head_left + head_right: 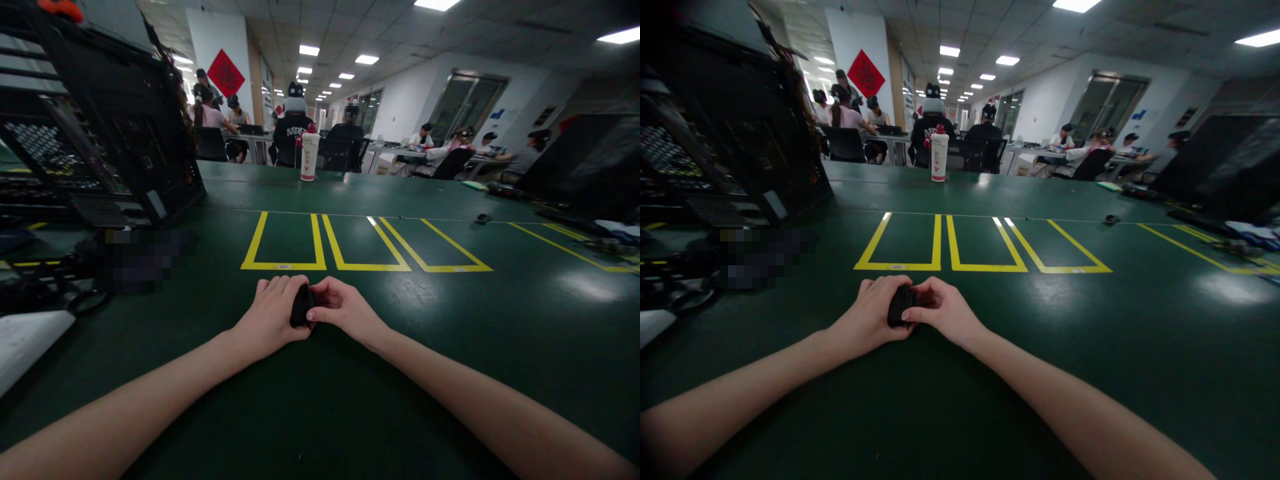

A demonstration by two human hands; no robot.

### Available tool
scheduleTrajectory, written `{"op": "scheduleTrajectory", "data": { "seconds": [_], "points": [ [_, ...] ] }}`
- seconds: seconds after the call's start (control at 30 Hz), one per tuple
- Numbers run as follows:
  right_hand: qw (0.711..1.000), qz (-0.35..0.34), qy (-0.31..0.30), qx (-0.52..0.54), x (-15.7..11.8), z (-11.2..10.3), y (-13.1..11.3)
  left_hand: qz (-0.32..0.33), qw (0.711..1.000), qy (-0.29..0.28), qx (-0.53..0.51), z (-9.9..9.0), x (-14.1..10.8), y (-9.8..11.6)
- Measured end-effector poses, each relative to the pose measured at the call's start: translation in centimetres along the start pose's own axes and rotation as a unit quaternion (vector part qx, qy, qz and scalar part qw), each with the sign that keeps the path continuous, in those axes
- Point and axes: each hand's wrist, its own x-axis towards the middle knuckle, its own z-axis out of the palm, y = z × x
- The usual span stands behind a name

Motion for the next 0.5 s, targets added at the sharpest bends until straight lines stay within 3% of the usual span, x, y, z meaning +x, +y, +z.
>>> {"op": "scheduleTrajectory", "data": {
  "seconds": [0.1,0.27,0.5],
  "points": [
    [1.0,0.025,-0.006,0.011,-0.1,0.2,-0.2,-0.003,1.0,0.009,0.011,0.1,-0.1,0.1],
    [1.0,-0.001,0.005,0.002,0.0,0.9,-0.3,0.002,0.999,0.013,0.03,-0.3,-0.3,-0.2],
    [1.0,0.021,0.019,-0.005,0.3,1.3,-0.7,0.02,0.999,0.019,0.028,-0.6,-0.2,-0.9]
  ]
}}
